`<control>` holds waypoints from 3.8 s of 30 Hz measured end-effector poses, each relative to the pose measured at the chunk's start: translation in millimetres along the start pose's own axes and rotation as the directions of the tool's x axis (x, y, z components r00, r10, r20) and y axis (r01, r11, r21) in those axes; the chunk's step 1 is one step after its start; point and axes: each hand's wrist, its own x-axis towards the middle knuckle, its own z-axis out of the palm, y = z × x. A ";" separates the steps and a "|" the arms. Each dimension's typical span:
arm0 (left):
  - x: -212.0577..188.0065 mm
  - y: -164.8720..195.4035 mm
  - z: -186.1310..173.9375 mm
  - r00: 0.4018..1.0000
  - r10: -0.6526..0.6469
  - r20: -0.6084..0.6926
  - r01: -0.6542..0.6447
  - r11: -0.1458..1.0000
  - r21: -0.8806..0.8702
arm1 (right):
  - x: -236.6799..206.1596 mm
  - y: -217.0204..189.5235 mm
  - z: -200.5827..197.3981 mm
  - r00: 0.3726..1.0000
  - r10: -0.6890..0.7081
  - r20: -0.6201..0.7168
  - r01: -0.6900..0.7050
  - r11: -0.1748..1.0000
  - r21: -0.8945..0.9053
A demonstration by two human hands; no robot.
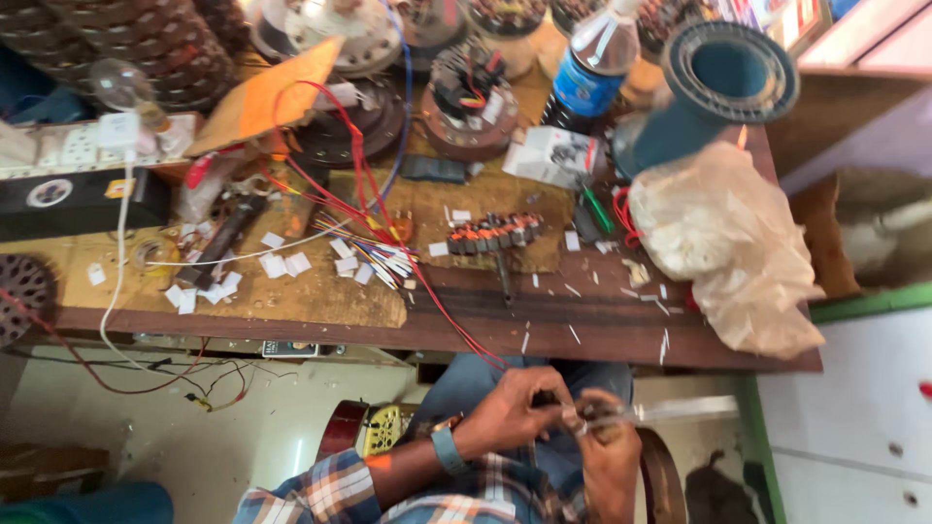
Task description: The person sits at a cluttered workbench and uses scissors to cut small white plastic pieces, then inserts them into slots on a circular copper-wound stator. The person repeatedly cuts and places these pieces into the stator while handling red wires.
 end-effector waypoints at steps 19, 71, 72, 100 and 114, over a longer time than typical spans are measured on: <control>14.5 10.1 13.9 0.985 0.152 -0.079 -0.152 0.988 0.014 | 19.5 -104.4 -70.8 0.922 -0.187 -0.340 0.356 0.756 0.549; -20.1 55.1 -124.7 0.952 -0.079 -0.296 0.061 0.996 -0.069 | -2.2 -106.4 82.8 0.444 0.326 0.835 -0.277 0.936 -0.218; -22.5 55.2 -126.2 0.950 -0.091 -0.298 0.068 0.994 -0.088 | -3.0 -106.7 83.7 0.444 0.330 0.833 -0.278 0.935 -0.222; -37.8 48.2 -121.1 0.958 -0.111 -0.265 0.114 0.993 -0.006 | -13.3 -69.4 61.5 0.515 0.390 0.763 -0.269 0.919 -0.288; -32.3 27.6 -112.8 0.946 -0.127 -0.297 -0.037 0.871 -0.490 | -18.6 -59.3 53.2 0.825 0.054 0.563 0.008 0.994 -0.107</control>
